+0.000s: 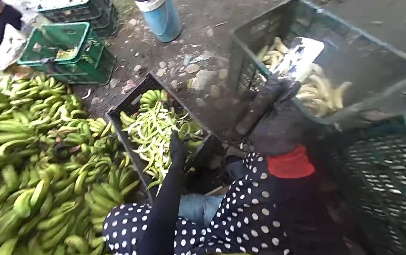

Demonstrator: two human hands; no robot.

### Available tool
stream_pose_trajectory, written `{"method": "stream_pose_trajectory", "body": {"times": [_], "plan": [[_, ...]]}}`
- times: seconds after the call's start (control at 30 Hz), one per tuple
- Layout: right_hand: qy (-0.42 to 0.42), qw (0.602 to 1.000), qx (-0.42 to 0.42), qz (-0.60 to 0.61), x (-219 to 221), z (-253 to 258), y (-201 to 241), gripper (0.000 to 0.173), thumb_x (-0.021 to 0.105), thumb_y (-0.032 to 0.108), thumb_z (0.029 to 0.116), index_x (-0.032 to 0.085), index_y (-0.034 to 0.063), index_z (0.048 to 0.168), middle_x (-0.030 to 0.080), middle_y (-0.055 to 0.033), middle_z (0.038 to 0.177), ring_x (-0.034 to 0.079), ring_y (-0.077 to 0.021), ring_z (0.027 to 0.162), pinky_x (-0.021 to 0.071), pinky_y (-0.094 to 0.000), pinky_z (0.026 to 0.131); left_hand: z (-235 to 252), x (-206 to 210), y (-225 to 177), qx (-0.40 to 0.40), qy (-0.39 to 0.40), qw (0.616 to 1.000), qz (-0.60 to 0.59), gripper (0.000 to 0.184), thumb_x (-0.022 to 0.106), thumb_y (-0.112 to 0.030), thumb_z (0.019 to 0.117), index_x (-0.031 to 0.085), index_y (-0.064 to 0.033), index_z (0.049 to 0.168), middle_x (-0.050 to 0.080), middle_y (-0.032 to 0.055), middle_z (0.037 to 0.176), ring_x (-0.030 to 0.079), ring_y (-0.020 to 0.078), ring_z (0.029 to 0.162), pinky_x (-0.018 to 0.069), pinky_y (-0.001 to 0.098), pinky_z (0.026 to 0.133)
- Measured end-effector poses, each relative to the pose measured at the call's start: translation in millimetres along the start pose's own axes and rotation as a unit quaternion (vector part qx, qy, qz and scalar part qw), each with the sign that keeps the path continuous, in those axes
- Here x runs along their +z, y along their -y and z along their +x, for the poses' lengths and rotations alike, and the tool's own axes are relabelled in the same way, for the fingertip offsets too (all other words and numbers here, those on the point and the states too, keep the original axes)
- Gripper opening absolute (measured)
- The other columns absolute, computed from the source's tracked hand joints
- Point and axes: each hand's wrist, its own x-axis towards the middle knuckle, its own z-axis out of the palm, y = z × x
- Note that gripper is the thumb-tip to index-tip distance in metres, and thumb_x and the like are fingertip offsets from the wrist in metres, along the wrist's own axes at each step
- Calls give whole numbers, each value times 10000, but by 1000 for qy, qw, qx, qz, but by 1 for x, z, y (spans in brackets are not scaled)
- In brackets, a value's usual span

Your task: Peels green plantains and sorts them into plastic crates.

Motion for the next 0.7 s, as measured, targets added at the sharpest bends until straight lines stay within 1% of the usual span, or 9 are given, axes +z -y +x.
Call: {"method": "stream_pose_trajectory", "body": {"times": [0.1, 0.17, 0.23, 0.33, 0.37, 0.43, 0.53, 0.6, 0.7], "plan": [[-20, 998, 39, -40, 15, 6, -15, 762, -14, 563, 1060, 593, 143, 1249, 723, -66, 965, 706, -182, 737, 606, -358, 586, 2, -35, 16, 52, -51, 990, -118, 670, 699, -357, 967, 416, -98, 1517, 560, 176, 1435, 554, 318, 1304, 447, 521, 1088], [-18, 994, 76, -78, 26, 10, -26, 813, -73, 519, 1048, 600, 117, 1260, 721, -77, 869, 696, -196, 670, 595, -376, 548, -8, -70, 17, 82, -74, 981, -158, 637, 703, -302, 970, 433, -105, 1513, 566, 163, 1435, 577, 295, 1278, 463, 490, 1073], [17, 985, 126, -116, 32, 13, -40, 880, -108, 613, 999, 583, 144, 1277, 700, -80, 825, 671, -215, 614, 581, -404, 498, -20, -102, 20, 140, -88, 962, -219, 603, 693, -229, 977, 446, -107, 1513, 532, 125, 1484, 576, 223, 1273, 473, 419, 1066], [20, 974, 168, -150, 42, 16, -61, 828, -11, 670, 1015, 600, 167, 1256, 706, -83, 804, 662, -212, 563, 566, -394, 443, -17, -116, 38, 189, -79, 914, -352, 643, 700, -183, 955, 419, -178, 1533, 458, 42, 1550, 571, 156, 1260, 525, 371, 1002], [18, 971, 177, -159, 46, 16, -67, 810, 7, 657, 1026, 611, 164, 1247, 698, -82, 790, 657, -214, 565, 569, -405, 456, -12, -109, 45, 156, -64, 908, -383, 689, 717, -170, 942, 382, -191, 1544, 482, 65, 1511, 606, 175, 1180, 555, 389, 929], [15, 964, 208, -167, 52, 15, -81, 866, -17, 696, 1006, 619, 162, 1255, 697, -87, 785, 679, -238, 595, 587, -447, 491, 3, -83, 67, 63, -40, 906, -417, 673, 732, -166, 941, 387, -121, 1516, 591, 168, 1333, 659, 249, 1045, 588, 435, 829], [6, 947, 237, -219, 59, 12, -102, 852, 16, 725, 1000, 602, 175, 1282, 671, -100, 796, 671, -277, 640, 585, -499, 544, 7, -55, 84, 21, -54, 900, -432, 646, 712, -202, 960, 395, -13, 1491, 593, 213, 1331, 643, 235, 1136, 564, 396, 946], [-5, 931, 249, -267, 64, 9, -109, 825, 45, 703, 1023, 594, 153, 1300, 686, -134, 823, 694, -326, 683, 586, -544, 567, -6, -69, 79, 39, -88, 884, -458, 601, 684, -176, 977, 398, 11, 1472, 591, 207, 1311, 639, 220, 1115, 563, 383, 932], [79, 918, 229, -315, 55, 1, -128, 711, 103, 609, 1074, 554, 118, 1321, 676, -101, 765, 677, -257, 620, 593, -440, 549, -16, -104, 85, 113, -148, 834, -520, 604, 710, -187, 956, 428, -80, 1480, 625, 120, 1279, 652, 190, 1086, 575, 386, 924]]}}
